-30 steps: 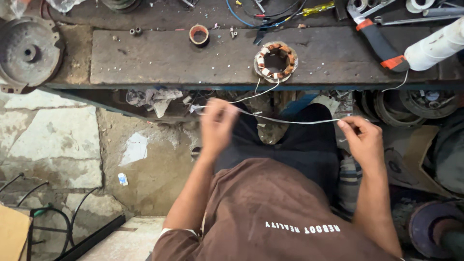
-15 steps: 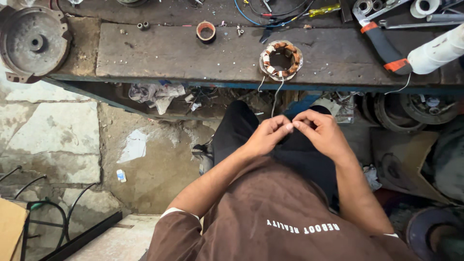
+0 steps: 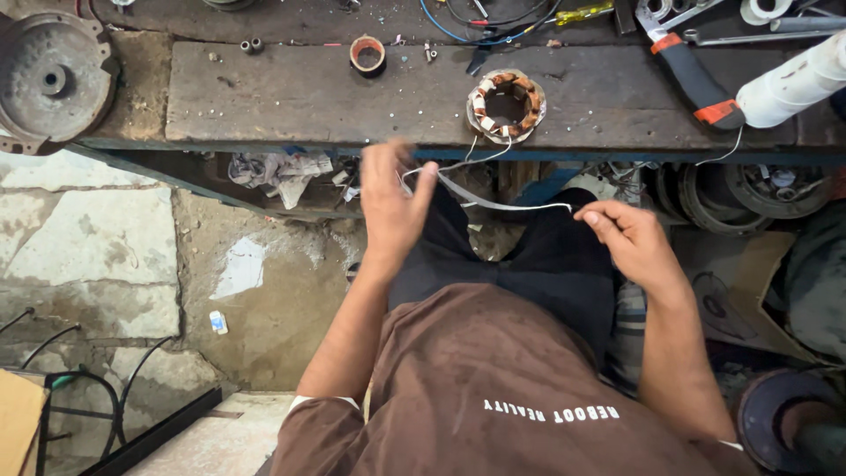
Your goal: The person winds a white wire around a circular copper coil component. They repeatedly pull the wire from a spool, wrap it around the coil, and adjust the tension by hand.
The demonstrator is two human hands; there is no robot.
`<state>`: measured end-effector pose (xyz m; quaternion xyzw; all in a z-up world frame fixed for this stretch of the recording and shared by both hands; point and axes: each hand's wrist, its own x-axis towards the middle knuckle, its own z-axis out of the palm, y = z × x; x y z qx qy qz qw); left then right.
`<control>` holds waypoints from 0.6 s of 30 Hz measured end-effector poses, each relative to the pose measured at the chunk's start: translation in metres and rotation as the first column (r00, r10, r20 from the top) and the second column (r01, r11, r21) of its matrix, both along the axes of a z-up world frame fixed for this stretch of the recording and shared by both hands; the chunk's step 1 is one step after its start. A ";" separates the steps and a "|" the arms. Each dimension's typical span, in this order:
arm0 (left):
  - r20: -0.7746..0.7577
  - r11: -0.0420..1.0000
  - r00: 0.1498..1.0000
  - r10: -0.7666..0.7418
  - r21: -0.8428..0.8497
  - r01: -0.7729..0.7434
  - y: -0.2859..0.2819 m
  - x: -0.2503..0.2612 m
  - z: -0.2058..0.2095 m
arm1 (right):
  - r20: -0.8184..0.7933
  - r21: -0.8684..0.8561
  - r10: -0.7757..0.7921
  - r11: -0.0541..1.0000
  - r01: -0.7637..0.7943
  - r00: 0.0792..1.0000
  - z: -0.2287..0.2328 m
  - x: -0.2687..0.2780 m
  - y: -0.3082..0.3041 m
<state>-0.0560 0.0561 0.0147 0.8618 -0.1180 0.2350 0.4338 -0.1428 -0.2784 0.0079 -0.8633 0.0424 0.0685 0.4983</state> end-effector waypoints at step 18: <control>-0.281 0.905 0.910 -0.306 -0.382 0.186 -0.033 -0.021 0.021 | 0.371 -0.173 0.285 0.956 -0.236 0.884 0.067 0.049 0.070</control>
